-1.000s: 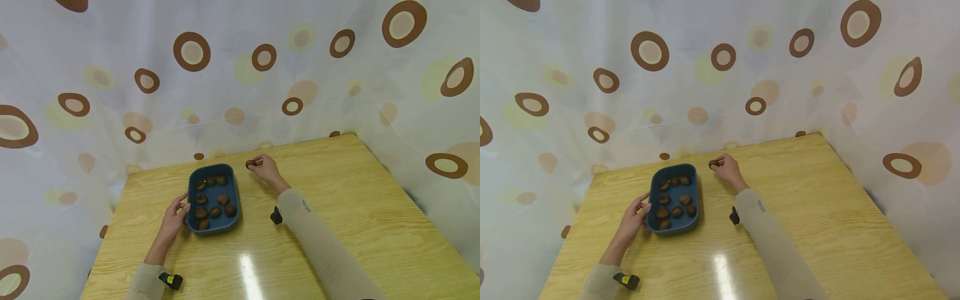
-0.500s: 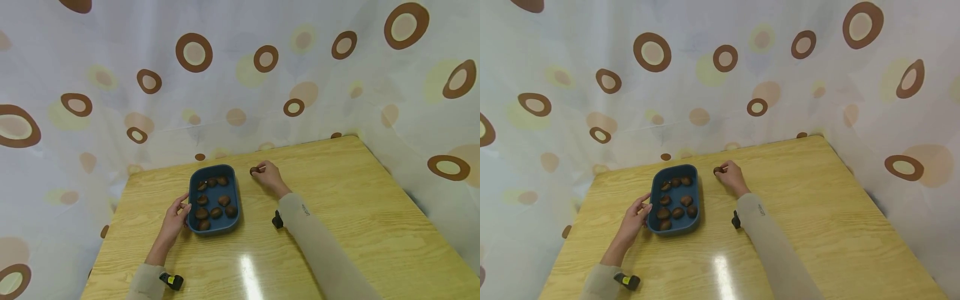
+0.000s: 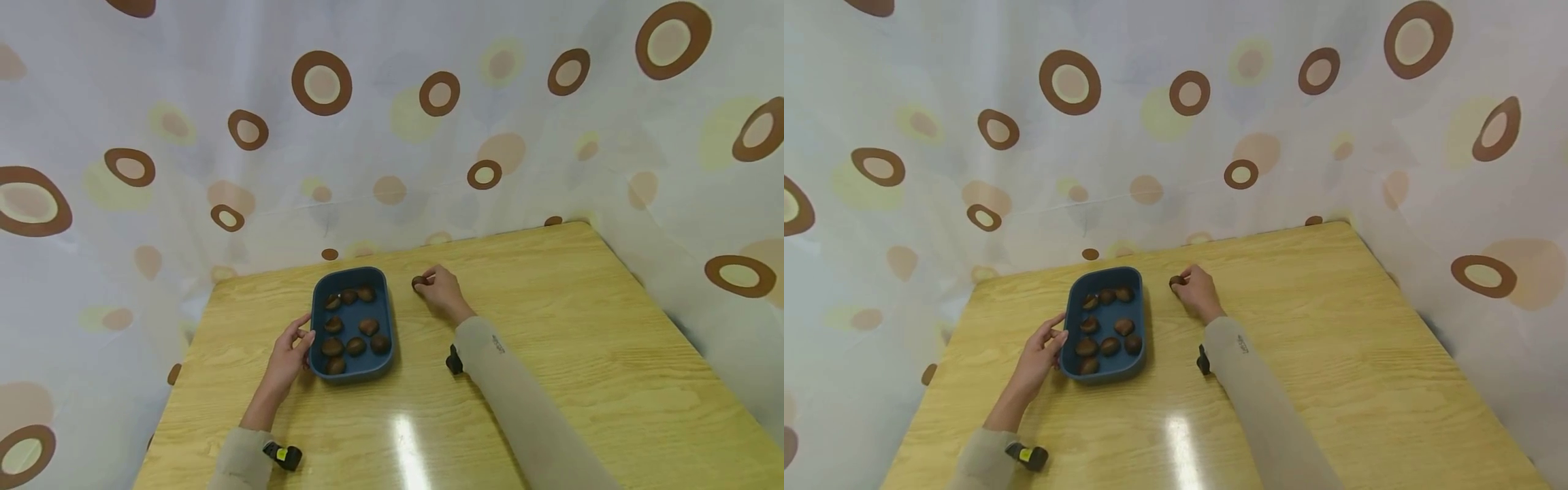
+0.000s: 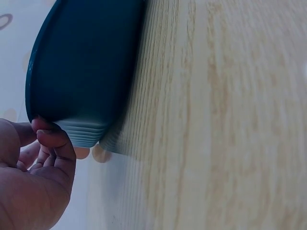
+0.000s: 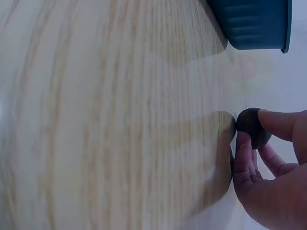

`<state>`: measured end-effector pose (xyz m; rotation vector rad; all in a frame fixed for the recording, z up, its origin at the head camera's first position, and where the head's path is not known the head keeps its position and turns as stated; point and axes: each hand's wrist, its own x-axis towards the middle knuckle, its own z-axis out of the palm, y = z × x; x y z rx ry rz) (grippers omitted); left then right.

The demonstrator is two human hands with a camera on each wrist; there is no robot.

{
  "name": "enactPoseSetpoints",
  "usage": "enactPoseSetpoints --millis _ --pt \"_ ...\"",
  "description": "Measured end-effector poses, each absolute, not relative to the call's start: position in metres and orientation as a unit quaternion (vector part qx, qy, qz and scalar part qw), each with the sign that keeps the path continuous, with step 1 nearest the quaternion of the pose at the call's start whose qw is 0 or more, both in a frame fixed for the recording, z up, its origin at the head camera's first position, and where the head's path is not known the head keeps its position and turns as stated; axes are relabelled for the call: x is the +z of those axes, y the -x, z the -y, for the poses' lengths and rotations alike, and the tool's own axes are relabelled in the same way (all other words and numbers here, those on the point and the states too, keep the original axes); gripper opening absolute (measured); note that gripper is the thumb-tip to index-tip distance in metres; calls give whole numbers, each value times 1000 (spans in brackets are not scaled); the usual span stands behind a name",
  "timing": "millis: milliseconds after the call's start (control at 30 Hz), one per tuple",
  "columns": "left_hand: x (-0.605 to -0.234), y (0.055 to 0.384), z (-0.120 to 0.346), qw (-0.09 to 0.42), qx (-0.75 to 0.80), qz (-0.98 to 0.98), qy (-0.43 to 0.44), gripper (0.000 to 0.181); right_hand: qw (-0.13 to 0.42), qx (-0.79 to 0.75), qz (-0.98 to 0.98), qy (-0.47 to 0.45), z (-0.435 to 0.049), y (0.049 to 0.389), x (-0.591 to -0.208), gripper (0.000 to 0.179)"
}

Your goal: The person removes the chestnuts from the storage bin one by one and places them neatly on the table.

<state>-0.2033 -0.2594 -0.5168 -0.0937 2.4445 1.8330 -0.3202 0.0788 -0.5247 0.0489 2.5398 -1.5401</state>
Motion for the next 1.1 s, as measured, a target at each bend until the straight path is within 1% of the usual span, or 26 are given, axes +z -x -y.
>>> enactPoseSetpoints --millis 367,767,933,1100 --pt "-518 204 261 40 591 -805 26 49 91 -523 -847 -22 -79 321 -525 35" --pt "-519 203 261 47 594 -802 33 49 86 -524 -847 -28 -80 320 -523 40" --pt "-520 203 262 51 599 -799 39 51 87 -525 -846 -26 -81 320 -521 44" --pt "-519 205 262 42 597 -801 29 50 81 -543 -836 -21 -84 319 -509 49"
